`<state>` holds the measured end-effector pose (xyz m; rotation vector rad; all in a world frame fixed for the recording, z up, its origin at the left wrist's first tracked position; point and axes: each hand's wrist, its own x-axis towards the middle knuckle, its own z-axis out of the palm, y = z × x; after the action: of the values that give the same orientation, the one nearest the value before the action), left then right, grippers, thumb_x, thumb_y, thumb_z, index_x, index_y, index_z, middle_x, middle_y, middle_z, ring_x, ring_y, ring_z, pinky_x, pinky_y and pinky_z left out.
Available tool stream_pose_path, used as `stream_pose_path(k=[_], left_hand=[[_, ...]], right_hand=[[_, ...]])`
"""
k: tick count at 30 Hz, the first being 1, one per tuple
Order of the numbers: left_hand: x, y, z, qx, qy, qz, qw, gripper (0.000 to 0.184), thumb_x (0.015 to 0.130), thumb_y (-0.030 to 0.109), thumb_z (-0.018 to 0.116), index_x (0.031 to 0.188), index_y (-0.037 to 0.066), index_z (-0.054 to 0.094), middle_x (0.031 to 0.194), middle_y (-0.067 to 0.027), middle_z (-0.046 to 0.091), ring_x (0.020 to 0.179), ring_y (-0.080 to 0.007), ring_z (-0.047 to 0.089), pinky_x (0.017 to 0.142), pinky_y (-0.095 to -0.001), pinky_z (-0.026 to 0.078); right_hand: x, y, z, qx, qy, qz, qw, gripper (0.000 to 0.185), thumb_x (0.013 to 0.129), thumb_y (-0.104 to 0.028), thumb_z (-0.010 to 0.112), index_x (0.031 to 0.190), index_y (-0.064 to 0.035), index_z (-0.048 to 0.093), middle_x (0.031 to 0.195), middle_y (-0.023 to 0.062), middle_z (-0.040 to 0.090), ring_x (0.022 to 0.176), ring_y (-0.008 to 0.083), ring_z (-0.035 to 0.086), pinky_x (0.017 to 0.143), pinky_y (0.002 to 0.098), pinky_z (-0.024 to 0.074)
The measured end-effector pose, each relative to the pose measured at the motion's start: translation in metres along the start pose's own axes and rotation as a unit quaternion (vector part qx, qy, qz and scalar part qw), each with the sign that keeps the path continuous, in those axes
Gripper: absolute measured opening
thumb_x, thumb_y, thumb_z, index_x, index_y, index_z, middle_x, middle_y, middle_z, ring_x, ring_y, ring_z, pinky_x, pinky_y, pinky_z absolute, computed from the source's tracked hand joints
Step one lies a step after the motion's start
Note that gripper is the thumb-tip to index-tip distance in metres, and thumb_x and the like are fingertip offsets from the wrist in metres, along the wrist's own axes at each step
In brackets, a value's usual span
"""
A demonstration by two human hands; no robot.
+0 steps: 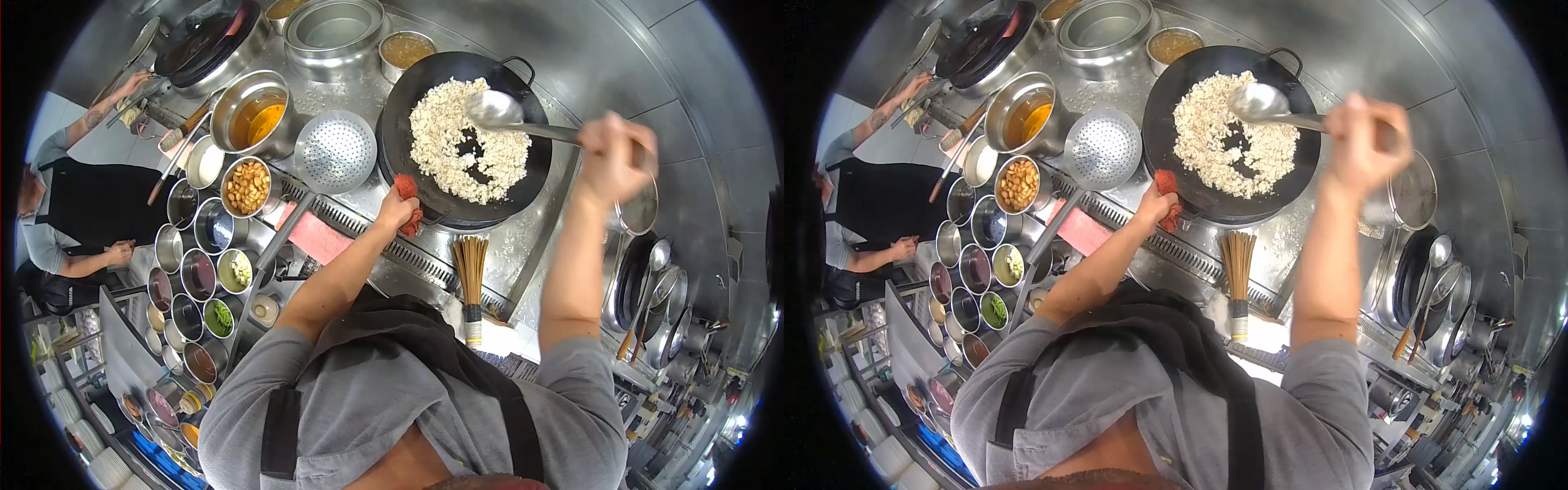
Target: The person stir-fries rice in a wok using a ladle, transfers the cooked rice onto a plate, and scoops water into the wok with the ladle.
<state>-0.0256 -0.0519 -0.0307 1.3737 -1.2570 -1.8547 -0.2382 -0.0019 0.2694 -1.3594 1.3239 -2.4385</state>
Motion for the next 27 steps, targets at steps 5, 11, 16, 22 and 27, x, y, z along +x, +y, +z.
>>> stream_pose_path(k=[5, 11, 16, 22, 27], left_hand=[[0.012, -0.026, -0.003, -0.018, -0.026, 0.003, 0.999, 0.039, 0.076, 0.004, 0.058, 0.113, 0.001, 0.048, 0.085, -0.0080, 0.060, 0.066, -0.0178, 0.059, 0.056, -0.0323, 0.049], [0.007, -0.016, -0.003, 0.028, 0.000, -0.004, 1.000, 0.043, 0.074, 0.014, 0.062, 0.112, -0.002, 0.051, 0.096, -0.0134, 0.064, 0.083, -0.0230, 0.064, 0.074, -0.0327, 0.051], [0.004, -0.019, -0.005, 0.037, -0.020, -0.010, 0.999, 0.042, 0.075, 0.010, 0.061, 0.114, -0.001, 0.050, 0.093, -0.0114, 0.062, 0.078, -0.0208, 0.062, 0.069, -0.0324, 0.051], [0.021, -0.036, -0.002, 0.018, -0.003, 0.033, 0.999, 0.038, 0.076, 0.006, 0.059, 0.113, 0.001, 0.049, 0.088, -0.0087, 0.060, 0.070, -0.0180, 0.060, 0.062, -0.0317, 0.050], [-0.001, -0.016, -0.004, 0.008, -0.023, -0.007, 1.000, 0.039, 0.075, 0.006, 0.059, 0.112, 0.001, 0.049, 0.086, -0.0076, 0.061, 0.068, -0.0177, 0.060, 0.061, -0.0313, 0.050]], right_hand=[[0.009, 0.031, 0.016, 0.033, 0.023, 0.085, 0.996, 0.019, 0.081, 0.001, 0.066, 0.070, -0.0030, 0.051, 0.053, 0.0047, 0.050, 0.043, 0.0126, 0.046, 0.042, 0.0274, 0.0376], [0.008, -0.023, 0.015, -0.051, -0.074, 0.106, 0.990, 0.018, 0.078, -0.003, 0.071, 0.069, -0.0037, 0.056, 0.056, 0.0025, 0.052, 0.044, 0.0116, 0.049, 0.043, 0.0260, 0.0390], [-0.027, 0.022, 0.015, -0.180, -0.133, -0.010, 0.974, 0.018, 0.076, 0.004, 0.072, 0.068, -0.0017, 0.056, 0.062, 0.0030, 0.056, 0.053, 0.0088, 0.051, 0.049, 0.0228, 0.0399], [-0.007, 0.001, 0.026, 0.018, -0.062, 0.012, 0.998, 0.017, 0.077, 0.004, 0.070, 0.070, -0.0024, 0.056, 0.060, 0.0025, 0.055, 0.054, 0.0117, 0.053, 0.050, 0.0254, 0.0424], [-0.017, 0.048, 0.043, -0.235, -0.126, -0.074, 0.961, 0.017, 0.075, -0.007, 0.075, 0.068, -0.0024, 0.060, 0.064, 0.0011, 0.061, 0.060, 0.0104, 0.053, 0.058, 0.0264, 0.0431]])
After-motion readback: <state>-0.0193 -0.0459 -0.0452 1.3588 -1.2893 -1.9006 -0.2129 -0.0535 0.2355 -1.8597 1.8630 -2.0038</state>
